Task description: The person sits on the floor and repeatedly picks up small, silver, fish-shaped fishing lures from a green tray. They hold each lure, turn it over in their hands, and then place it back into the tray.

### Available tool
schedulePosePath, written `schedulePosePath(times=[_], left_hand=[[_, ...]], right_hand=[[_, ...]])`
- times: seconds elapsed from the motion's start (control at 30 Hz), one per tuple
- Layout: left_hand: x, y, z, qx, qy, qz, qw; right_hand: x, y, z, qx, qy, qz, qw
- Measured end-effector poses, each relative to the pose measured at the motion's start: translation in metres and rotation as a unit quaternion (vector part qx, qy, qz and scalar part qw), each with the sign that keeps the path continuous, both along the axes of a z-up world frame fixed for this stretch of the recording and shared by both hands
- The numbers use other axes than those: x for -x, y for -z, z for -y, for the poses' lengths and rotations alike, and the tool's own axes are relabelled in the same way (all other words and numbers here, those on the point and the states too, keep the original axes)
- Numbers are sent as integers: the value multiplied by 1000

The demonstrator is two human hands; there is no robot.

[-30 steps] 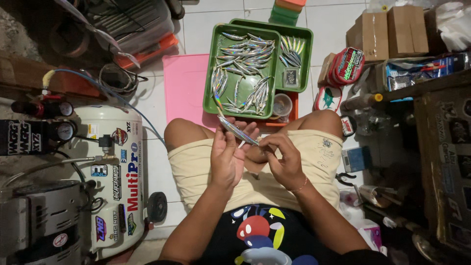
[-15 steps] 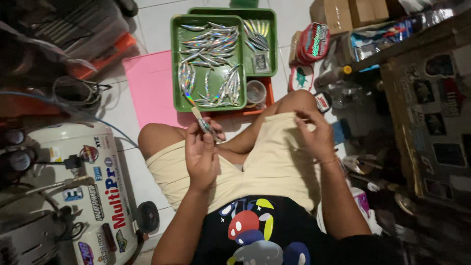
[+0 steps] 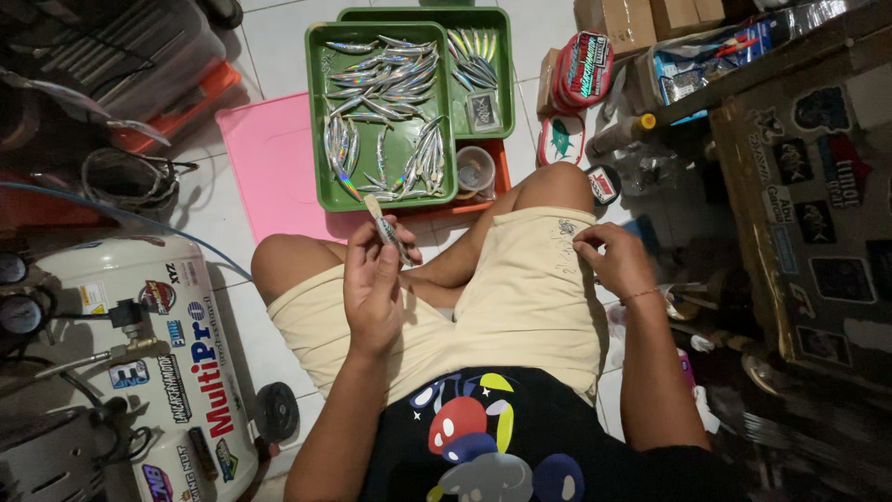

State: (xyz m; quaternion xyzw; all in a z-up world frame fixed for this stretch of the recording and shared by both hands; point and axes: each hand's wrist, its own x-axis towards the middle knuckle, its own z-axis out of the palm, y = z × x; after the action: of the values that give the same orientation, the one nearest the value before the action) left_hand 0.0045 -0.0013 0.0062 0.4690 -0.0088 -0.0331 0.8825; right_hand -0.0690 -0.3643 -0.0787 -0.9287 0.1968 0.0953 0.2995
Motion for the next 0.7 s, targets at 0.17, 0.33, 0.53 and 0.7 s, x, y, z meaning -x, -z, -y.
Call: schedulePosePath(times=[0.17, 0.33, 0.53, 0.7], left_hand=[[1, 10, 2, -35, 6, -9, 999], [11, 20, 6, -102, 39, -19, 994], [12, -2, 24, -274, 2, 110, 956], [18, -10, 34, -306, -9, 135, 942]], right_hand=[[-1, -6, -4, -27, 27, -8, 999], [-1, 2, -3, -24, 41, 25, 999], [-30, -80, -85, -141, -13, 206, 968], [-35, -96, -131, -324, -37, 260, 909]])
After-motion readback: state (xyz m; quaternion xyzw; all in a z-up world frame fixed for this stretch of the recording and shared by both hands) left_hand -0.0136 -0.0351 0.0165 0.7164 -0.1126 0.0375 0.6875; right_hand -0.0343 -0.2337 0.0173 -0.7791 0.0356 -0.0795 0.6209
